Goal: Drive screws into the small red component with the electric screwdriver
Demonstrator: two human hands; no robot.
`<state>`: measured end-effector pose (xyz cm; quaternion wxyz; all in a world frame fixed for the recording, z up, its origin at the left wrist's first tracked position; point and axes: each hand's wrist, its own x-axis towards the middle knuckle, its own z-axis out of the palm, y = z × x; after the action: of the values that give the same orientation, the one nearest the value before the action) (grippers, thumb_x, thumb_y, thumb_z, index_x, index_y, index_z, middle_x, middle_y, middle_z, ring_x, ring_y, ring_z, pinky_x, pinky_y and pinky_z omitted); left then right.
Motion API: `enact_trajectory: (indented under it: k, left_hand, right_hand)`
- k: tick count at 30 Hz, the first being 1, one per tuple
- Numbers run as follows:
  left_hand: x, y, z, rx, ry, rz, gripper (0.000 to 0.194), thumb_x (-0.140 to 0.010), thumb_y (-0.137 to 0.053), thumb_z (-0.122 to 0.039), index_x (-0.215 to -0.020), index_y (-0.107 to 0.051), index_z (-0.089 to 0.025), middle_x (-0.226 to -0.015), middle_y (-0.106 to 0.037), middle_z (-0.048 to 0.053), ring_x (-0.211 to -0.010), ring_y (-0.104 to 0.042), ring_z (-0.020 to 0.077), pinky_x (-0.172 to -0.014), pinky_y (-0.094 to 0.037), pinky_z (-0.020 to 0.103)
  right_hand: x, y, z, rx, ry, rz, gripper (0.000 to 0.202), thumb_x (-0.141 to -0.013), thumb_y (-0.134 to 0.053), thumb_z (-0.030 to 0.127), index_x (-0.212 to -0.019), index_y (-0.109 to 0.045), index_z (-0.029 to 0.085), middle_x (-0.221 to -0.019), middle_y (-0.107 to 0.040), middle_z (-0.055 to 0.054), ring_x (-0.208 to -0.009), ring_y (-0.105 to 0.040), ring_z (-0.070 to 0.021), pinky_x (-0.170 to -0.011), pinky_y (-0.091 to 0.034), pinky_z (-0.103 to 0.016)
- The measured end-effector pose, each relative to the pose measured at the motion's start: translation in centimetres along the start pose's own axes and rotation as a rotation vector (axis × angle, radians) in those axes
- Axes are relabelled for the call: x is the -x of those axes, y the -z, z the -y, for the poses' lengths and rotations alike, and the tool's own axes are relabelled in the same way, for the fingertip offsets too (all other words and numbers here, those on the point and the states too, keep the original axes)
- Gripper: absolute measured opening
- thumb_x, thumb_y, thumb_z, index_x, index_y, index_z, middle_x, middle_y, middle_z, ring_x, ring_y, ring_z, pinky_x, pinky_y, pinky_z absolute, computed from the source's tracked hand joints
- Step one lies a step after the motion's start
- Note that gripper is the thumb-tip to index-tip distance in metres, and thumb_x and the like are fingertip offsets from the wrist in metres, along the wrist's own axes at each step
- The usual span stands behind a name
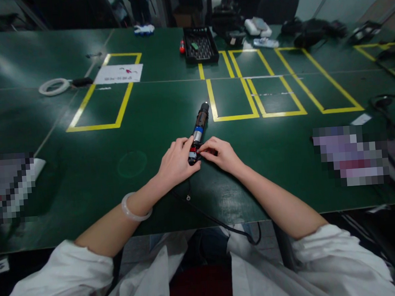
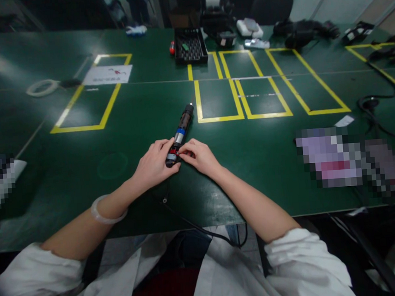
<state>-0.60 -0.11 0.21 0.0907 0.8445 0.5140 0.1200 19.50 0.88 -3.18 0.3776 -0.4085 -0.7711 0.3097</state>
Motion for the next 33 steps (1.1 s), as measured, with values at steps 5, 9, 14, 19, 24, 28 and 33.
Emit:
enact_trajectory:
  k: [5,9,14,19,24,28,33]
  left_hand:
    - [-0.2,0.1,-0.9,-0.063,0.034,0.018,0.069,-0.088,-0.057,-0.045,-0.148,-0.041,-0.015,-0.130,-0.053,0.016,-0.112,-0.054,0.0322,-0.090,-0.051,0.043]
    - [-0.7,0.0,-1.4,-0.150,0.057,0.009,0.067,-0.094,-0.049,-0.051,-0.149,-0.040,-0.014,-0.127,-0.054,0.016,-0.109,-0.056,0.0313,-0.087,-0.051,0.042]
    - [-1.3,-0.2,-1.4,-0.187,0.073,0.021,0.066,-0.094,-0.050,-0.051,-0.150,-0.039,-0.018,-0.120,-0.054,0.015,-0.103,-0.057,0.0301,-0.082,-0.050,0.039]
    - [-1.5,0.0,-1.0,-0.215,0.067,0.044,0.068,-0.095,-0.048,-0.052,-0.153,-0.036,-0.018,-0.121,-0.053,0.016,-0.106,-0.055,0.0311,-0.082,-0.049,0.039]
    - [-1.4,0.4,0.1,-0.216,0.073,0.050,0.071,-0.095,-0.048,-0.054,-0.155,-0.033,-0.020,-0.125,-0.051,0.017,-0.108,-0.054,0.0317,-0.084,-0.050,0.040]
    - [-1.2,1.1,2.2,-0.225,0.116,0.053,0.071,-0.095,-0.046,-0.056,-0.156,-0.033,-0.022,-0.131,-0.048,0.018,-0.111,-0.053,0.0340,-0.084,-0.050,0.042]
    - [-1.0,2.6,6.8,-0.248,0.226,0.057,0.076,-0.094,-0.041,-0.062,-0.157,-0.032,-0.020,-0.133,-0.046,0.021,-0.115,-0.051,0.0387,-0.084,-0.051,0.047]
  right_hand:
    - [0.1,0.1,0.4,0.041,0.022,-0.044,0.009,-0.092,-0.063,0.026,-0.091,-0.069,0.019,-0.083,-0.062,-0.003,-0.069,-0.057,-0.0137,-0.070,-0.047,-0.028]
    - [0.2,0.2,0.5,0.005,0.002,-0.071,0.010,-0.091,-0.063,0.028,-0.094,-0.065,0.018,-0.081,-0.064,-0.001,-0.067,-0.058,-0.0128,-0.065,-0.046,-0.025]
    - [0.3,0.2,0.4,-0.041,0.002,-0.084,0.012,-0.090,-0.063,0.029,-0.095,-0.063,0.018,-0.081,-0.066,-0.001,-0.067,-0.059,-0.0124,-0.063,-0.046,-0.025]
    - [0.4,0.2,0.2,-0.075,-0.002,-0.050,0.013,-0.090,-0.063,0.027,-0.099,-0.062,0.019,-0.086,-0.067,-0.002,-0.069,-0.060,-0.0125,-0.064,-0.047,-0.025]
    - [0.4,0.4,-0.1,-0.045,0.006,-0.049,0.012,-0.090,-0.061,0.026,-0.100,-0.061,0.019,-0.092,-0.065,-0.003,-0.073,-0.059,-0.0131,-0.065,-0.047,-0.026]
    - [0.4,0.6,-0.3,-0.025,0.015,-0.057,0.010,-0.092,-0.059,0.025,-0.100,-0.060,0.020,-0.092,-0.064,-0.003,-0.073,-0.058,-0.0131,-0.067,-0.047,-0.026]
    - [0.4,0.5,-0.5,-0.027,0.030,-0.056,0.011,-0.092,-0.058,0.023,-0.101,-0.061,0.018,-0.092,-0.064,-0.004,-0.075,-0.059,-0.0135,-0.067,-0.047,-0.026]
